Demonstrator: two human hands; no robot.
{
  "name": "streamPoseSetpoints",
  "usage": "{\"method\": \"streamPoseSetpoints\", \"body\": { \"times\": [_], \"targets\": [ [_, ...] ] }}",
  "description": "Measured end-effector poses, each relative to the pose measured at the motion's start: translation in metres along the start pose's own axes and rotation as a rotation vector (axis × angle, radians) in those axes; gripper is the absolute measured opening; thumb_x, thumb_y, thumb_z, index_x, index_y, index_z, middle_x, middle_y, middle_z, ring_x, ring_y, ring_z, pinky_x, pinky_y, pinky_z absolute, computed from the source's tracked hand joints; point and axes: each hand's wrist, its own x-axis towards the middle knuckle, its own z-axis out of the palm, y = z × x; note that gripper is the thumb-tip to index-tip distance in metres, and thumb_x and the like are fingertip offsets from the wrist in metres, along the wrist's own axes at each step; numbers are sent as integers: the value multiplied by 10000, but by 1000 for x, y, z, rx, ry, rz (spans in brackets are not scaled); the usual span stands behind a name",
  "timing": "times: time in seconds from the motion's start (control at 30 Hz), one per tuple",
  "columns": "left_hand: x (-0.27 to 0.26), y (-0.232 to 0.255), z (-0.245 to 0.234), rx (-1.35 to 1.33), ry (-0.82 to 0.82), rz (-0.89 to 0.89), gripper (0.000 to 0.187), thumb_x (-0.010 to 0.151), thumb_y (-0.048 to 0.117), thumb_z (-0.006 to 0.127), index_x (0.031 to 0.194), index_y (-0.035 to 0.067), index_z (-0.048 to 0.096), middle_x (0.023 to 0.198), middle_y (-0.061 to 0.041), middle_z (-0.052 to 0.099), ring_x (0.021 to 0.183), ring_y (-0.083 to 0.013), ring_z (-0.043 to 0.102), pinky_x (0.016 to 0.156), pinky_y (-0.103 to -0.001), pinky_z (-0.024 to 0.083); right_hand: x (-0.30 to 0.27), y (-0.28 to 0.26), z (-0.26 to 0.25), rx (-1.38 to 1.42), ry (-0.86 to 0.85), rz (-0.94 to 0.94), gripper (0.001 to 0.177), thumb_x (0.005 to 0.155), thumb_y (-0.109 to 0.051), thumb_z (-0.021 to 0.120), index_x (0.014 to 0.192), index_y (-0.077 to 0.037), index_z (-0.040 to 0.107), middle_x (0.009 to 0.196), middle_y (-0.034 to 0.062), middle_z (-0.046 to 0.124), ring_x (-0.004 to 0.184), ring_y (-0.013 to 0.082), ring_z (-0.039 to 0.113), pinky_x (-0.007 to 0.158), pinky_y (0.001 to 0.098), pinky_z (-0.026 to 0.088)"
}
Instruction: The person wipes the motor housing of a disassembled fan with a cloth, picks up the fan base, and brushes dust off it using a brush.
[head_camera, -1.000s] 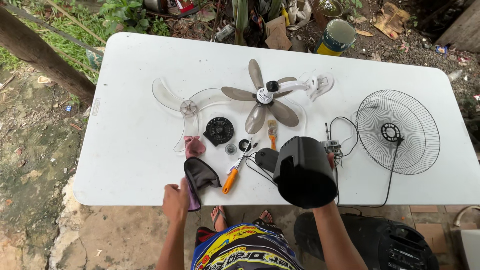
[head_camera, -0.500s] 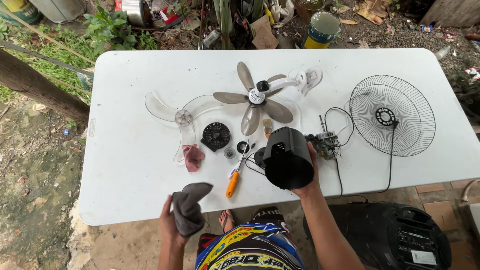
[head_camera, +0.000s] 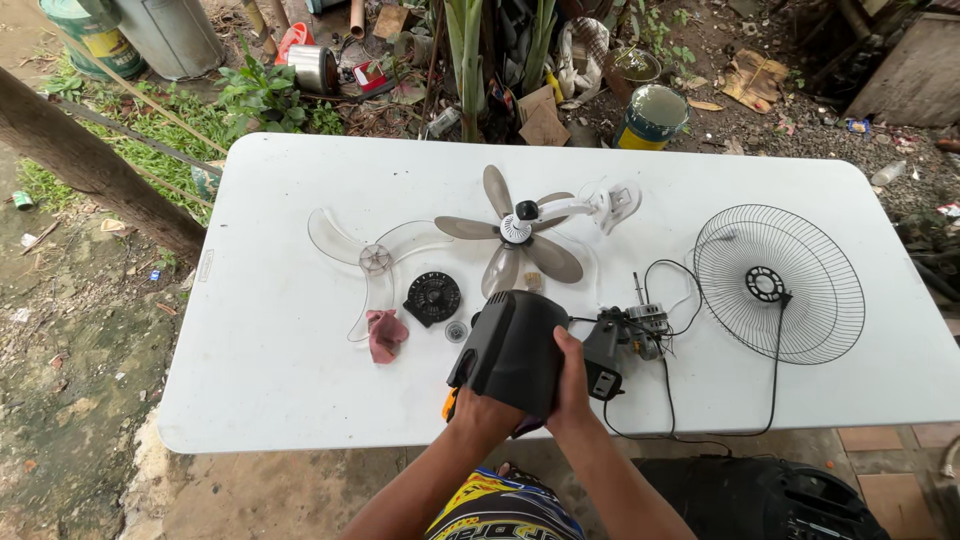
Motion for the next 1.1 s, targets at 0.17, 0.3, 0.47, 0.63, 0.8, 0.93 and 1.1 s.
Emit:
{"method": "streamPoseSetpoints", "body": {
  "times": [0.17, 0.3, 0.47, 0.63, 0.8, 0.93, 1.1],
  "targets": [
    [-1, 8, 32, -100, 125, -44, 549, 774, 94, 708, 1316, 67, 625, 1320, -192, 616, 1201, -385, 588, 991, -478, 472, 7, -10, -14, 135, -98, -127, 680, 934, -574, 551, 1330, -24, 603, 1221, 146, 691, 1057, 287, 691, 959, 443, 538],
    [-1, 8, 37, -193, 185, -151, 555, 800, 127, 713, 1342, 73, 606, 1342, -182, 613, 1234, -372, 583, 1025, -475, 465, 9, 12, -8, 278, -77, -185, 674, 892, -562, 540, 1319, -44, 601, 1246, 122, 700, 1089, 258, 697, 991, 407, 545],
    [7, 11, 19, -346, 1, -215, 566, 833, 168, 721, 1375, 81, 583, 1370, -171, 611, 1276, -356, 577, 1068, -471, 456, -6, 2, -7, 208, -182, -143, 675, 977, -523, 557, 1400, 2, 537, 1323, 157, 632, 1155, 275, 637, 1025, 420, 521],
    [-12, -10, 9, -201, -91, -241, 440, 890, 205, 723, 1319, 139, 652, 1287, -116, 710, 1198, -315, 668, 1019, -447, 509, -30, 2, -1, -159, 51, -193, 743, 883, -449, 663, 1493, -146, 365, 1369, 82, 520, 1266, 221, 538, 1028, 413, 494],
    [-58, -24, 28, -736, 135, -659, 474, 907, 159, 691, 1363, 62, 603, 1314, -168, 665, 1208, -339, 633, 1006, -463, 494, -32, 5, -29, -235, -238, -238, 958, 858, -599, 743, 1568, -122, 311, 1464, 79, 493, 1336, 210, 474, 1068, 373, 425],
    [-106, -12, 30, -1108, 180, -989, 495, 901, 139, 687, 1372, 27, 585, 1316, -189, 649, 1195, -342, 622, 981, -470, 493, -39, 7, -45, -94, -531, -186, 1064, 792, -545, 822, 1609, -179, 247, 1486, 52, 486, 1388, 185, 488, 1174, 367, 400],
    [-100, 15, 46, -814, 145, -461, 522, 893, 113, 682, 1384, -18, 563, 1318, -215, 627, 1178, -346, 609, 949, -477, 492, -52, 12, -37, 140, -338, -35, 831, 850, -391, 789, 1509, -52, 413, 1365, 96, 578, 1274, 206, 578, 1107, 373, 460]
  ]
}}
